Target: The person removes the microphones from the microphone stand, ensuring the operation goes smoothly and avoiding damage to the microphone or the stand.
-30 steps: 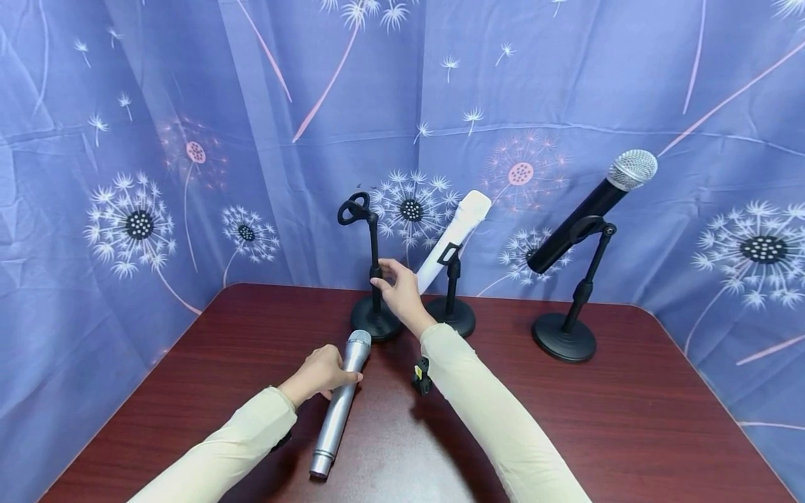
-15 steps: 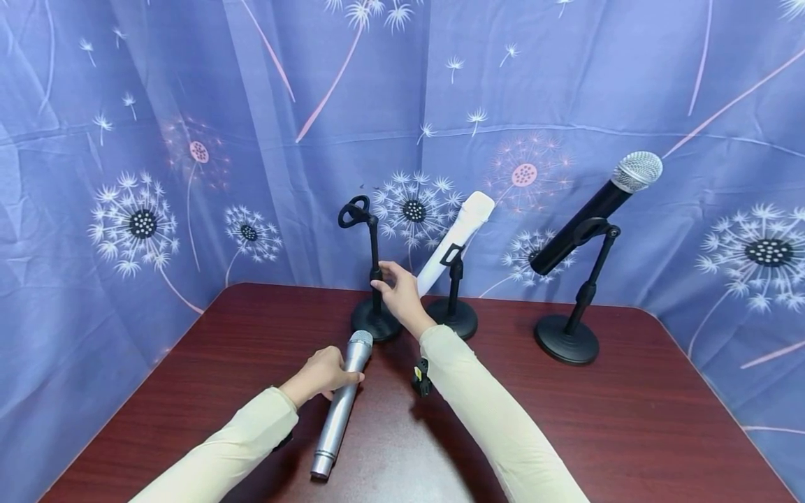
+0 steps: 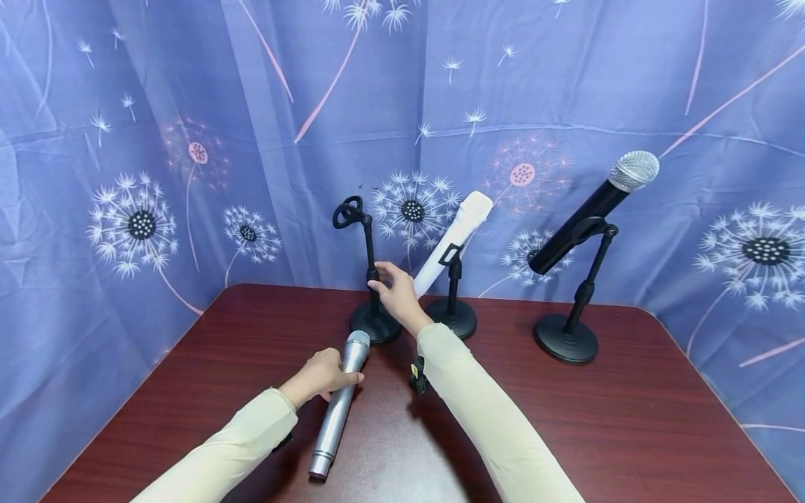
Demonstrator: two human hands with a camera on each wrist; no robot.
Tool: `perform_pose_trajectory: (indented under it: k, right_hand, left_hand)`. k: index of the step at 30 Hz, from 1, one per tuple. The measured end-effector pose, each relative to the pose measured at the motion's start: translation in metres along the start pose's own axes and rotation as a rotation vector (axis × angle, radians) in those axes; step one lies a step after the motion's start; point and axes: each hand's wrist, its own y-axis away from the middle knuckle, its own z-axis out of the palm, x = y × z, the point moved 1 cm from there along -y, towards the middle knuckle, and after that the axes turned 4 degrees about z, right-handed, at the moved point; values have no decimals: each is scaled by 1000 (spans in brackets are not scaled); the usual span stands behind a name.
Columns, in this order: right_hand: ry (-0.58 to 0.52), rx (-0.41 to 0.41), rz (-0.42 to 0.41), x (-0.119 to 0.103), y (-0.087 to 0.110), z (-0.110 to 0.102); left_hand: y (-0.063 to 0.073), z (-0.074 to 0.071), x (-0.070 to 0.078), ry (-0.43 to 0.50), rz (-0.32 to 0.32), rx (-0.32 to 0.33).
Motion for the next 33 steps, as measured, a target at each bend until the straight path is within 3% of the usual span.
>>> perform_pose_trajectory:
  k: [22, 33]
  right_hand:
    - [39, -33, 50, -2, 1, -2]
    - [30, -21, 47, -1, 1, -2]
  left_hand:
    - [1, -2, 4, -54, 8, -8]
    - [-8, -28, 11, -182, 85, 27]
